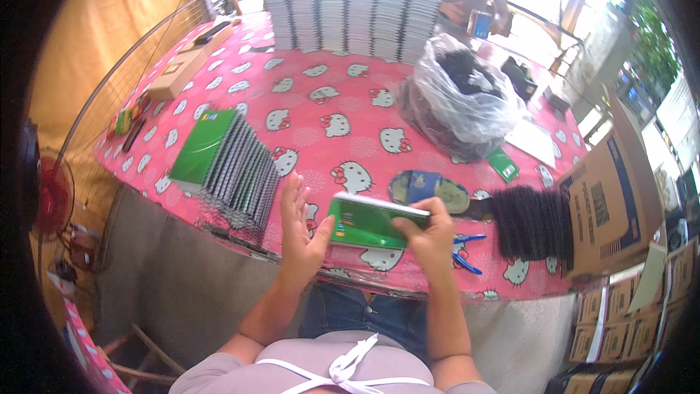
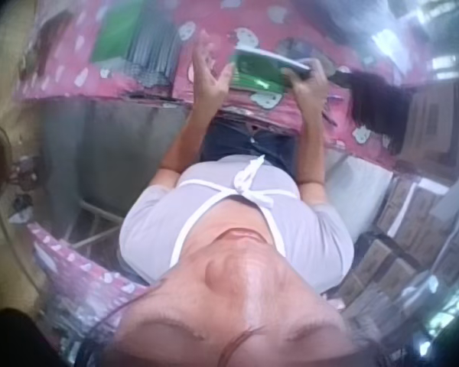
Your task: The person threads a plastic spiral through the side of a notebook, aligns it by hand, and uses pliers to trim the ends.
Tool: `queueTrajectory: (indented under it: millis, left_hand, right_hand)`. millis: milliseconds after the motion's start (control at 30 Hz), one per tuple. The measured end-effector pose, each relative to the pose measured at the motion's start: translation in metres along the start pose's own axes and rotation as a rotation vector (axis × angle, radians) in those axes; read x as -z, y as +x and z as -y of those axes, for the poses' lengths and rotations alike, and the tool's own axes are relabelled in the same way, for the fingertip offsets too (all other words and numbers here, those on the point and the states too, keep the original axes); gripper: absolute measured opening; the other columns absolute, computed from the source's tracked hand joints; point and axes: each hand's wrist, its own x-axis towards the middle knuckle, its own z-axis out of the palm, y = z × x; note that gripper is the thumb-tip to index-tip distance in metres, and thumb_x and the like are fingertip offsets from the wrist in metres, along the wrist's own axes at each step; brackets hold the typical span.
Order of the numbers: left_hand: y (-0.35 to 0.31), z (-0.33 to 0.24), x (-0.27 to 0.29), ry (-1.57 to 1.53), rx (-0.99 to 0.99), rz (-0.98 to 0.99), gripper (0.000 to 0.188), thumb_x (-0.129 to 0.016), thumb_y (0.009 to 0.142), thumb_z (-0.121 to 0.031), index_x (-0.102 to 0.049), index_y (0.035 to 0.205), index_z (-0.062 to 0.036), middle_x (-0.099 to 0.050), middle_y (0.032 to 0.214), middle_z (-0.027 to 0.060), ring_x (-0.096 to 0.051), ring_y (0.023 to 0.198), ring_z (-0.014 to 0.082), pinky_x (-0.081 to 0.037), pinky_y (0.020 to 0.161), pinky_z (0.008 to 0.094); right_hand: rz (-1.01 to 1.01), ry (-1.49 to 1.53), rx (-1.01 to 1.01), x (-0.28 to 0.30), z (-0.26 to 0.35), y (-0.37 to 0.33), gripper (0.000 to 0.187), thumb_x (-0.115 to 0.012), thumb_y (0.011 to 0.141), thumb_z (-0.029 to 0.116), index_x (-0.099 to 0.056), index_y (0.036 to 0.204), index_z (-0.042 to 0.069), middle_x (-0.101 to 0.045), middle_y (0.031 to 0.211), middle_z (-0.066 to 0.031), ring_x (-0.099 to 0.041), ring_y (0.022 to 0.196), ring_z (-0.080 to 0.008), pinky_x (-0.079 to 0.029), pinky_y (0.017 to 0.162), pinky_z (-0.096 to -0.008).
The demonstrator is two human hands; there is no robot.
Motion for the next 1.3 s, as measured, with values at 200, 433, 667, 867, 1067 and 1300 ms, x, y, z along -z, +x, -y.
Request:
queueTrajectory:
  millis: [200,433,667,867,1067,1300]
  left_hand:
    - [0.0,0.001,-0.026,0.352,-0.081,0.128,0.055,-0.065,0.085,-0.013,-0.045,0.136,-0.0133,-0.034,0.142,0.0197,-0.033,0.13,0.0384,-0.031,0.106,0.0426]
    - [0.018,-0.011,-0.046,0.525,-0.281,0.143,0.019,-0.075,0.075,-0.025,-0.073,0.09,-0.0127,-0.067,0.102,0.0053,-0.055,0.098,0.023,-0.028,0.095,0.0431]
    - [0.027,-0.028,-0.057,0.467,-0.319,0.171,0.013,-0.076,0.073,-0.023,-0.074,0.083,-0.0139,-0.069,0.082,-0.0021,-0.055,0.083,0.0153,-0.027,0.088,0.038]
    - [0.022,-0.025,-0.063,0.519,-0.317,0.133,0.016,-0.078,0.071,-0.017,-0.074,0.084,-0.0102,-0.07,0.084,0.0017,-0.056,0.084,0.0166,-0.033,0.087,0.0339]
    - [0.024,-0.024,-0.059,0.528,-0.348,0.122,0.019,-0.079,0.07,-0.02,-0.074,0.084,-0.0095,-0.069,0.085,0.0013,-0.057,0.084,0.0171,-0.036,0.084,0.0339]
    - [0.024,-0.022,-0.062,0.483,-0.357,0.136,0.02,-0.08,0.068,-0.019,-0.073,0.084,-0.0087,-0.069,0.083,0.0023,-0.057,0.082,0.0181,-0.04,0.078,0.0324]
  right_hand:
    - [-0.061,-0.091,0.073,-0.02,-0.03,-0.006,0.031,-0.071,0.076,-0.002,-0.049,0.096,0.005,-0.056,0.081,-0.0102,-0.056,0.074,-0.021,-0.046,0.068,-0.0345]
    - [0.059,-0.516,0.42,0.021,-0.014,-0.006,0.039,-0.079,0.065,0.009,-0.054,0.094,0.002,-0.057,0.094,-0.017,-0.057,0.093,-0.0359,-0.045,0.077,-0.0429]
    - [-0.448,-1.406,-0.123,0.177,-0.06,0.038,0.027,-0.073,0.074,0.02,-0.064,0.09,0.001,-0.062,0.095,-0.0157,-0.06,0.095,-0.0324,-0.051,0.082,-0.0389]
    - [-0.459,-1.29,-0.055,0.192,-0.064,0.049,0.011,-0.057,0.082,0.006,-0.062,0.09,-0.001,-0.061,0.094,-0.0195,-0.063,0.084,-0.0366,-0.052,0.076,-0.0431]
    - [-0.074,-0.654,0.399,0.084,0.014,-0.003,0.022,-0.069,0.075,0.007,-0.07,0.097,0.006,-0.065,0.085,-0.0123,-0.064,0.077,-0.027,-0.051,0.069,-0.0353]
    - [-0.132,-0.448,0.393,0.059,0.02,-0.009,0.022,-0.075,0.072,0.001,-0.072,0.094,0.004,-0.065,0.084,-0.0063,-0.061,0.075,-0.0117,-0.048,0.063,-0.0253]
